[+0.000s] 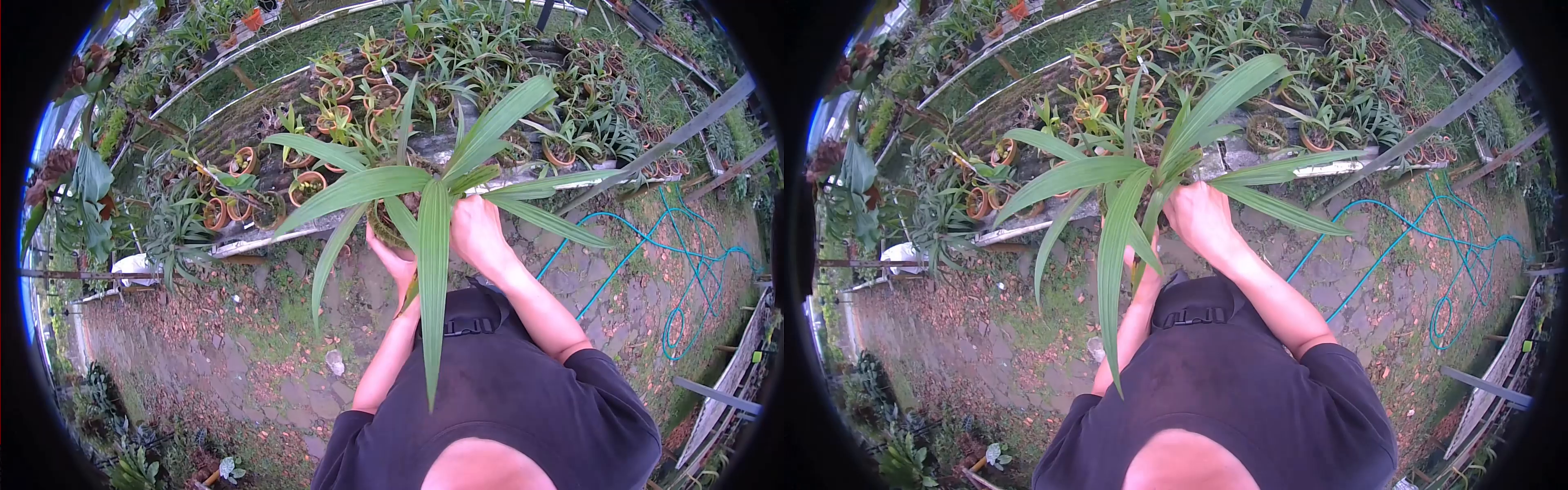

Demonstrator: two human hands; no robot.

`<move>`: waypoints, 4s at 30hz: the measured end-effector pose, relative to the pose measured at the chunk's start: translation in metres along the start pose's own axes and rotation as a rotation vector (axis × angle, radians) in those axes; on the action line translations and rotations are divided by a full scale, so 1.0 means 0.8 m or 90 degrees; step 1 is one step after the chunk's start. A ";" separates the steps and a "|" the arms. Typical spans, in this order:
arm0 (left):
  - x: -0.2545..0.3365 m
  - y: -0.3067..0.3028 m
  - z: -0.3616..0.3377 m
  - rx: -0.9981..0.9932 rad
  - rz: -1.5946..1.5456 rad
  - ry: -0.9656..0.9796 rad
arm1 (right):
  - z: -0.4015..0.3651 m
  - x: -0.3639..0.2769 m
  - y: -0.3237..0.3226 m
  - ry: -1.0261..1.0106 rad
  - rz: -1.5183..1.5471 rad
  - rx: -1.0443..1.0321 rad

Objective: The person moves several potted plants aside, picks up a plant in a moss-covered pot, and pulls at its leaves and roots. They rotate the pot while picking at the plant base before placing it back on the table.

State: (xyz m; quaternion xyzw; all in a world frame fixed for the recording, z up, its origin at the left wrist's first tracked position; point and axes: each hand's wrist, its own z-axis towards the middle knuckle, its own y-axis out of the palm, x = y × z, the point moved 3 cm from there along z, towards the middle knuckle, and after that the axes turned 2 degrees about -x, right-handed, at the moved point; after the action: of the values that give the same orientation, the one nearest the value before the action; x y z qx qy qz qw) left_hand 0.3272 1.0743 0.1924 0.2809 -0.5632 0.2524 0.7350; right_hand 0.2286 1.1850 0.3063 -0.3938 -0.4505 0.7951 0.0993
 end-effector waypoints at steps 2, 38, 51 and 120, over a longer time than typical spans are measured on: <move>-0.001 -0.003 -0.001 -0.026 0.059 0.018 | 0.003 0.002 0.007 0.000 -0.009 0.005; 0.016 0.011 0.016 0.053 -0.242 -0.207 | -0.030 -0.008 -0.090 -0.011 0.057 -0.104; 0.031 0.015 0.015 0.040 -0.279 -0.215 | -0.045 0.023 -0.092 0.003 0.130 -0.164; 0.012 0.004 0.005 -0.037 -0.285 -0.263 | 0.020 0.072 -0.077 0.094 0.133 -0.127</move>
State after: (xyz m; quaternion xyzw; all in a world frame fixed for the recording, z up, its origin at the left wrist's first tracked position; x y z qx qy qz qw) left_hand 0.3248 1.0744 0.2026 0.4219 -0.6321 0.0054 0.6499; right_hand 0.1668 1.2394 0.3287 -0.5035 -0.4754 0.7214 0.0096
